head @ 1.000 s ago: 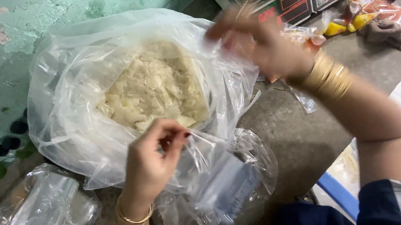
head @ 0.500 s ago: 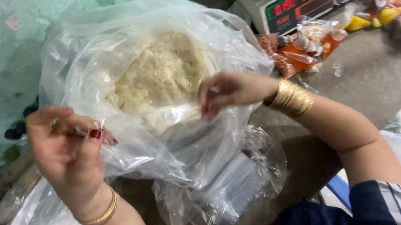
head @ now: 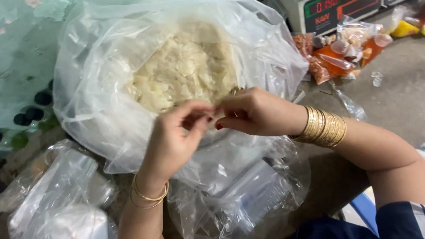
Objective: A person is portioning out flaky food items from a large bulk bag into smaller individual plastic bags on a counter next to a digital scale.
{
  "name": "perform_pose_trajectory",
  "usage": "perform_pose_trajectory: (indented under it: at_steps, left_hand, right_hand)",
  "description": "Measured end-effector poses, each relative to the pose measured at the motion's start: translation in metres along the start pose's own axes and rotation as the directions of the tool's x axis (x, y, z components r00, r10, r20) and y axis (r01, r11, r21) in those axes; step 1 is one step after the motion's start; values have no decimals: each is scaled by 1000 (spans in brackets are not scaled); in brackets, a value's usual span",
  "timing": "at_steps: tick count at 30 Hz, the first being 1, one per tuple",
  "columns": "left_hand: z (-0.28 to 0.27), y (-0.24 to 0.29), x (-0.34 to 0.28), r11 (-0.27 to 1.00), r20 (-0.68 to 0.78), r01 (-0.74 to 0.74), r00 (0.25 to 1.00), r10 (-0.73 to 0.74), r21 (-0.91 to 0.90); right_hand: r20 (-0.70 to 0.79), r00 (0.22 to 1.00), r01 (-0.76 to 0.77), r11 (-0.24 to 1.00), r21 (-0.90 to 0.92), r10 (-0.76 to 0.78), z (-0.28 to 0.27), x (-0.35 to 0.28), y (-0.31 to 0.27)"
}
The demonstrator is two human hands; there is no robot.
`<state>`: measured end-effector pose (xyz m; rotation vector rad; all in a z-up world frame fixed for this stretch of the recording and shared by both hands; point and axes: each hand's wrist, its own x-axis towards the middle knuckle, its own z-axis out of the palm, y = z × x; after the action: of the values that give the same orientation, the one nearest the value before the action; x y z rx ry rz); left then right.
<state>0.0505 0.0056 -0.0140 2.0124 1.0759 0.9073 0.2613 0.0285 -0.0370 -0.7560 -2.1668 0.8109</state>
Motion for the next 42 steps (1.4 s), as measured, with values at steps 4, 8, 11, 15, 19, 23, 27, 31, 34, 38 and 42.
perform_pose_trajectory:
  at_steps: [4, 8, 11, 15, 19, 23, 27, 31, 34, 38, 42]
  left_hand:
    - [-17, 3, -5, 1000, -43, 1, 999, 0, 23]
    - [-21, 2, -9, 1000, 44, -8, 999, 10, -28]
    - [-27, 4, -4, 995, 117, -76, 990, 84, -70]
    - [-39, -27, -4, 916, 203, -236, 928, 312, -326]
    - [-51, -1, -9, 782, 312, -160, 854, 416, -603]
    - [-66, 27, -20, 847, 658, -153, 565, 498, -509]
    - [-74, 41, -43, 837, 722, -343, 428, 543, -426]
    - [-73, 36, -61, 843, 738, -373, 422, 527, -388]
    - [-73, 36, -61, 843, 736, -378, 427, 526, -383]
    - [-73, 40, -54, 850, 727, -351, 447, 521, -393]
    - [-71, 38, -53, 874, 735, -332, 478, 481, -355]
  right_hand:
    - [-76, 993, -85, 989, 118, 94, -11, -8, 6]
    - [-137, 986, 125, 967, 220, -96, -10, -11, 0]
    - [-142, 972, 221, 938, 269, -188, -9, -11, 0]
    - [-18, 958, 272, 884, 379, -287, -5, -8, 7]
    - [213, 944, 120, 862, 492, -253, -17, -4, 21]
    - [119, 975, 170, 973, 159, -190, -34, 5, 47]
    - [41, 999, 16, 885, -466, 3, -17, 5, 93]
    - [178, 922, -137, 721, -679, 343, 13, 14, 103]
    - [320, 896, -16, 743, -670, 307, 19, 16, 106]
    - [194, 963, -78, 887, -454, 184, -3, 14, 101]
    - [16, 933, -357, 932, -65, 359, -27, 14, 91]
